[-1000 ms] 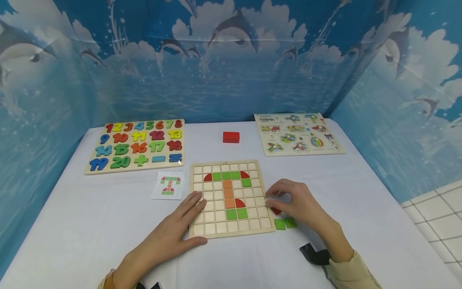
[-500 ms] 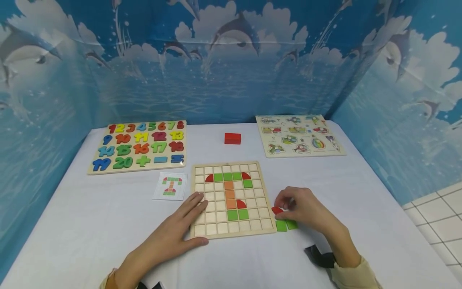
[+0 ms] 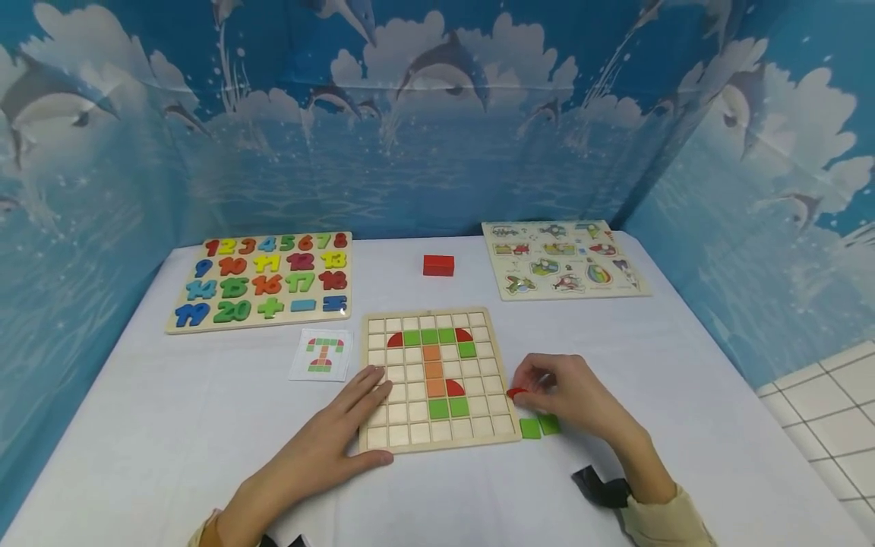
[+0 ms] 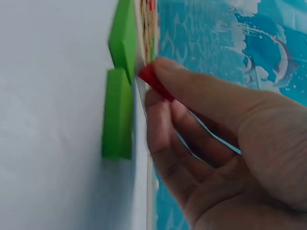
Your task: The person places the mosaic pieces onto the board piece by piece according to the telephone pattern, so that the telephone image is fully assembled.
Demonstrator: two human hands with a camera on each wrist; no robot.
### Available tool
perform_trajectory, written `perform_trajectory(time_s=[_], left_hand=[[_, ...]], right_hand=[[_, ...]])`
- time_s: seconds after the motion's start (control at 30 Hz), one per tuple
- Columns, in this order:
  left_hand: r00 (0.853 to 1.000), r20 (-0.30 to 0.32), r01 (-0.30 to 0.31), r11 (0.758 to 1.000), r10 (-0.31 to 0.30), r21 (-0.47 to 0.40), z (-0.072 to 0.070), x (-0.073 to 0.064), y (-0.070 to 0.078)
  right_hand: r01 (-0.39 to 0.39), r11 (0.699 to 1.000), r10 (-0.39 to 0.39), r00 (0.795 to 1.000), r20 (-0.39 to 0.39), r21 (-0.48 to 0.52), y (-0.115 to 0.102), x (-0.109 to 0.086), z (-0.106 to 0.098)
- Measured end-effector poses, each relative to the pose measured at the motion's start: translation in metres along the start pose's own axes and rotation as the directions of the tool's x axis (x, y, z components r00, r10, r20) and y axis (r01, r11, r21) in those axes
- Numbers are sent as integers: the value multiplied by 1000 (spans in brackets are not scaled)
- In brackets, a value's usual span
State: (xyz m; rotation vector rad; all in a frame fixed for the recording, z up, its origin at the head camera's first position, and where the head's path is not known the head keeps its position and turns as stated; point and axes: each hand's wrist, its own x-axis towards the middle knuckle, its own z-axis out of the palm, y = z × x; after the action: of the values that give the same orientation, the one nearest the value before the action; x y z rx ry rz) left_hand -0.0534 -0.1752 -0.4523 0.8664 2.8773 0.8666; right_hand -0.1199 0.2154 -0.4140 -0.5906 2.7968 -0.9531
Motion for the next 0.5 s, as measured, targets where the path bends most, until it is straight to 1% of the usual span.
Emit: perform_trajectory(time_s=[0.1,0.2,0.37,0.5], left_hand=[[1000,-6,-6,1000,6,4,1,1,0],[1000,-11,-9,1000,9,12,1,0,1],[1000,-18,-8,1000,9,15,1,0,1],[1000,-13,5,1000,-5,4,1,-2,2]], right_hand=[[35,997,-33,999,-34,63,-5,3,0],[76,991,-71,996,-47,108,-17,9,3],[135,984,-135,991,-10,119,-46,25,11],[172,980,-175,984,24,103,-69,38,25]])
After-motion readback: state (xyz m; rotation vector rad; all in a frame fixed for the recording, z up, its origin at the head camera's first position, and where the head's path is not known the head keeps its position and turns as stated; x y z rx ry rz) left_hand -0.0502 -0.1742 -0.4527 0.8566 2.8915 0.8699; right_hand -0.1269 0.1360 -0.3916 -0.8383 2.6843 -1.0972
